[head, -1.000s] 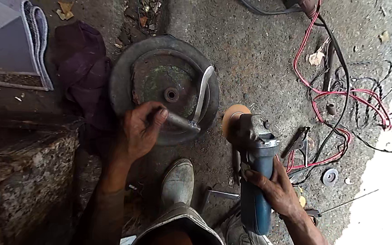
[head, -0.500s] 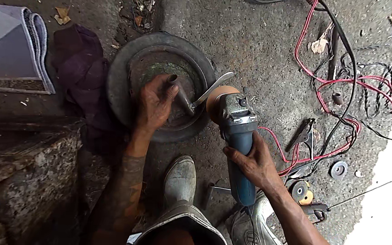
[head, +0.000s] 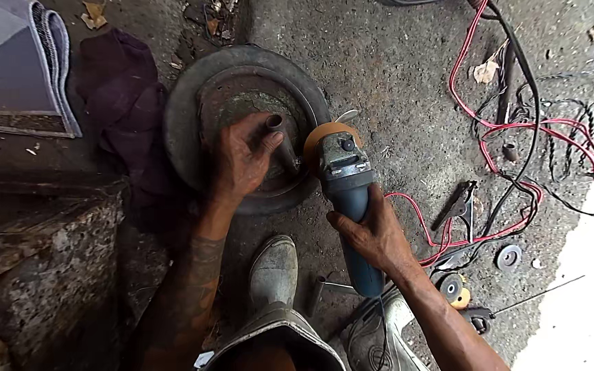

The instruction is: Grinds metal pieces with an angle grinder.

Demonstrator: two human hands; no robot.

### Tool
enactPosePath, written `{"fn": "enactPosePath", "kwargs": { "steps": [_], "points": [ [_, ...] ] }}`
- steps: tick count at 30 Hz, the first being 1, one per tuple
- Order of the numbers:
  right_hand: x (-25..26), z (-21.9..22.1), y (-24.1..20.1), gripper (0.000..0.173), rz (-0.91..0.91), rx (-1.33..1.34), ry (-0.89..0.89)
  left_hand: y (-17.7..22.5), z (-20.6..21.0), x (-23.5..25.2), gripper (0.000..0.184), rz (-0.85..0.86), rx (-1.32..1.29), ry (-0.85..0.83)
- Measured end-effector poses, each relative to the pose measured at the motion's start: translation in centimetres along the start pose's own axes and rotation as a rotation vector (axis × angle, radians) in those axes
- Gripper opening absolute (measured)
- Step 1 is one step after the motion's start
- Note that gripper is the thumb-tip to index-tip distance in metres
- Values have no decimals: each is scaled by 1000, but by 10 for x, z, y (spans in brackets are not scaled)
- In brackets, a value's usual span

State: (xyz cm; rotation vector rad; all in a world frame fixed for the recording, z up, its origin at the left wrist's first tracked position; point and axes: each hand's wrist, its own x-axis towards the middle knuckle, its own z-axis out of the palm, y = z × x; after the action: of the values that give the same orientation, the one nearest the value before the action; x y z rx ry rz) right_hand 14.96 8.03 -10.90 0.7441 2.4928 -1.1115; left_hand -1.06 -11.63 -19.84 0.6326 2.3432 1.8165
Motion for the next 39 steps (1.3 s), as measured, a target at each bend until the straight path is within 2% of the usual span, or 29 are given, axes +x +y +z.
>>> {"fn": "enactPosePath", "kwargs": {
  "steps": [4,9,15,26,39],
  "points": [
    [-1,7,-2,53,10,-2,-18,0,0,0,28,-7,20,8],
    [0,7,1,51,28,134,-64,-3,0,0,28,12,5,13],
    [-2,6,-2,54,34,38,-36,-1,-1,-1,29,-5,33,11],
    [-4,7,-3,54,43,47,-37,2,2,-3,27,11,55,28],
    [-6,16,-1,53,25,39,-28,-6,-2,5,27,-68,89,12]
  ]
}}
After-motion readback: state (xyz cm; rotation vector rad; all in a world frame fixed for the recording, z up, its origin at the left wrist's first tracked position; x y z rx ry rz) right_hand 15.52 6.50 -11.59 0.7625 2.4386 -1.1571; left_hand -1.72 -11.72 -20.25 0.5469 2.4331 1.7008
